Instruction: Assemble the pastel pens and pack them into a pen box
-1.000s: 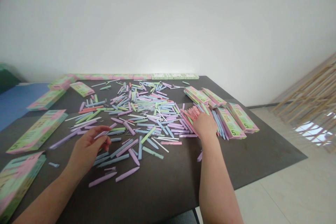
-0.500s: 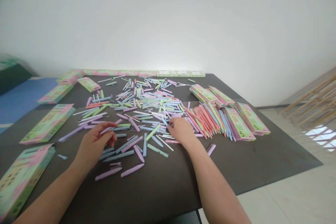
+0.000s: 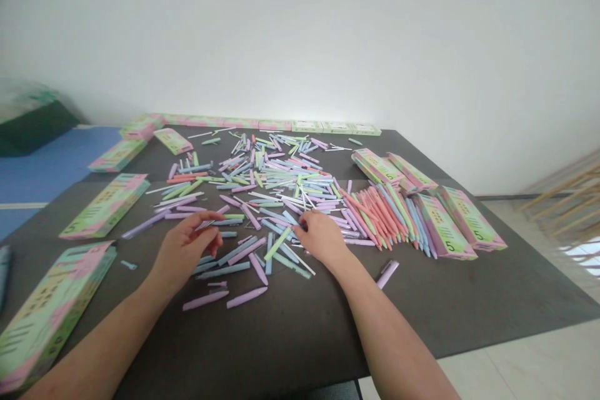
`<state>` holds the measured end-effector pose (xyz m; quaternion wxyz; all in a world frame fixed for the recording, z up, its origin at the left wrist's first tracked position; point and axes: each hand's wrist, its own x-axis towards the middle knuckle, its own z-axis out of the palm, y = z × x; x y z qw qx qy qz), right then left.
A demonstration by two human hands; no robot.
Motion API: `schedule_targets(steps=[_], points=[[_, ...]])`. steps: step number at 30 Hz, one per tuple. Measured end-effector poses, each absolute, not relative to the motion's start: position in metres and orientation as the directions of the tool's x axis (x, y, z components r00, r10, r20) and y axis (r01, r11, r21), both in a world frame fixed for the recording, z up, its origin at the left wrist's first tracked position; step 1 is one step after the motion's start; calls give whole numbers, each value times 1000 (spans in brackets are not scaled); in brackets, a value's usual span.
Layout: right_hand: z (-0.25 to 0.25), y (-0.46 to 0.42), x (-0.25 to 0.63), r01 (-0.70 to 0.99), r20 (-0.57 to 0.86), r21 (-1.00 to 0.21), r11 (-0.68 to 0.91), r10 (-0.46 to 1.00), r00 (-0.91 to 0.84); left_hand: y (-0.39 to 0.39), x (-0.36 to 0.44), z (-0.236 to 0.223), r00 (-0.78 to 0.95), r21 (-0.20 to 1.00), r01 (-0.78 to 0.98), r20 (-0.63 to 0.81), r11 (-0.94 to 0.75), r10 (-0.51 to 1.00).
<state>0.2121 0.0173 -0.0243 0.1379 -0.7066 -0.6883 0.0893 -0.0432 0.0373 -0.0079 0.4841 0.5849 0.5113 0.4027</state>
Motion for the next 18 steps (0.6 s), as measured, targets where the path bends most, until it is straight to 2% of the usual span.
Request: schedule_targets(steps=[4, 6, 8, 10, 13, 16, 18], points=[[-17, 18, 221, 869, 112, -490, -65, 984, 137, 38, -44, -11, 152, 976, 219, -23, -11, 988], [-13, 19, 225, 749, 70, -656, -94, 980, 184, 38, -44, -13, 169, 976, 217, -26, -12, 985], [-10, 19, 225, 508, -40, -852, -124, 984, 173, 39, -44, -15, 208, 979, 201, -26, -17, 978], [-10, 18, 222, 209, -136, -966, -153, 986, 92, 39, -44, -17, 251, 986, 166, -11, -32, 968], [-12, 16, 213, -61, -210, -975, -212, 977, -48, 35, -40, -16, 320, 994, 90, 23, -55, 947], [-13, 11, 202, -163, -234, -950, -267, 952, -198, 27, -36, -14, 442, 997, 75, -3, -34, 897], [-14, 7, 197, -186, -181, -952, -243, 938, -297, 21, -34, -13, 510, 997, 77, -23, -19, 860]])
